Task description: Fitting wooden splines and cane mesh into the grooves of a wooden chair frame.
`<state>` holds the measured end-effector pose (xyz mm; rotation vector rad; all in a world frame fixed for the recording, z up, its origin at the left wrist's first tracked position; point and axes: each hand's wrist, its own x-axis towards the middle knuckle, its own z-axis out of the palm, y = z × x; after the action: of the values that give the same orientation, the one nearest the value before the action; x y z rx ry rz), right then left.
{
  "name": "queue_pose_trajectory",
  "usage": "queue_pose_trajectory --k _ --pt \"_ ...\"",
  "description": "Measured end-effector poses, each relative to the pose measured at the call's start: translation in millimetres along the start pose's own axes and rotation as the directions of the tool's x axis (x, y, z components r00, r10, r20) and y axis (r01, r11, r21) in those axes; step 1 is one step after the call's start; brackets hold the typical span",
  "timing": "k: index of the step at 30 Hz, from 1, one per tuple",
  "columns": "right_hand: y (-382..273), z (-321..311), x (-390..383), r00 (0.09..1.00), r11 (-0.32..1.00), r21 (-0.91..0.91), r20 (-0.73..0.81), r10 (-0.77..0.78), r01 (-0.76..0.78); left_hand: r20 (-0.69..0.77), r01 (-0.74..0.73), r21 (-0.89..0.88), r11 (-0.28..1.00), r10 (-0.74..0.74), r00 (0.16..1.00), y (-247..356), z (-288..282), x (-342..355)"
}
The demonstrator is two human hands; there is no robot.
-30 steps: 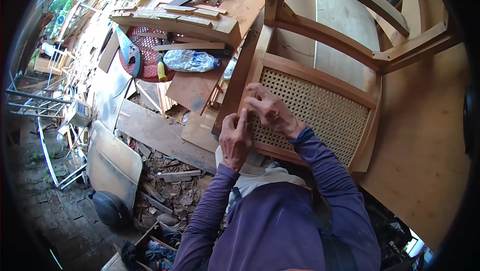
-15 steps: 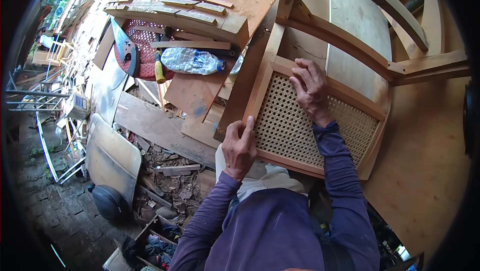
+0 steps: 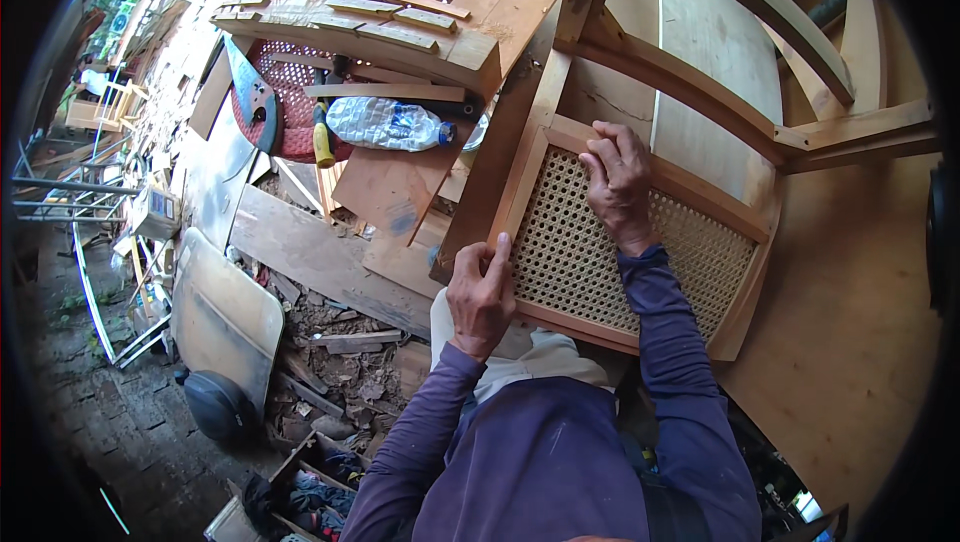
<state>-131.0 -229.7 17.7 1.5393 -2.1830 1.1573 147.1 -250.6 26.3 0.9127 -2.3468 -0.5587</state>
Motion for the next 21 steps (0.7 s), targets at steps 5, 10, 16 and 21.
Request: queue_pose_trajectory --k 5,10,16,21 --pt "-0.1 -6.7 1.5 1.000 0.998 0.057 0.028 -0.002 0.000 -0.021 -0.016 -0.001 1.000 0.016 1.000 -1.0 -1.8 -0.9" --pt "4.5 0.9 -1.7 1.000 1.000 0.016 -0.011 -0.006 0.007 -0.005 -0.006 -0.006 1.000 0.006 1.000 0.0 -2.2 3.1" --pt "5.2 6.1 -3.2 0.999 1.000 0.007 -0.034 0.005 -0.005 -0.007 0.021 -0.016 1.000 -0.021 1.000 1.4 -1.6 1.5" --pt "5.7 7.4 -2.6 0.999 1.000 -0.001 -0.038 0.015 -0.015 -0.010 0.012 0.000 1.000 -0.012 1.000 -0.3 1.0 1.6"
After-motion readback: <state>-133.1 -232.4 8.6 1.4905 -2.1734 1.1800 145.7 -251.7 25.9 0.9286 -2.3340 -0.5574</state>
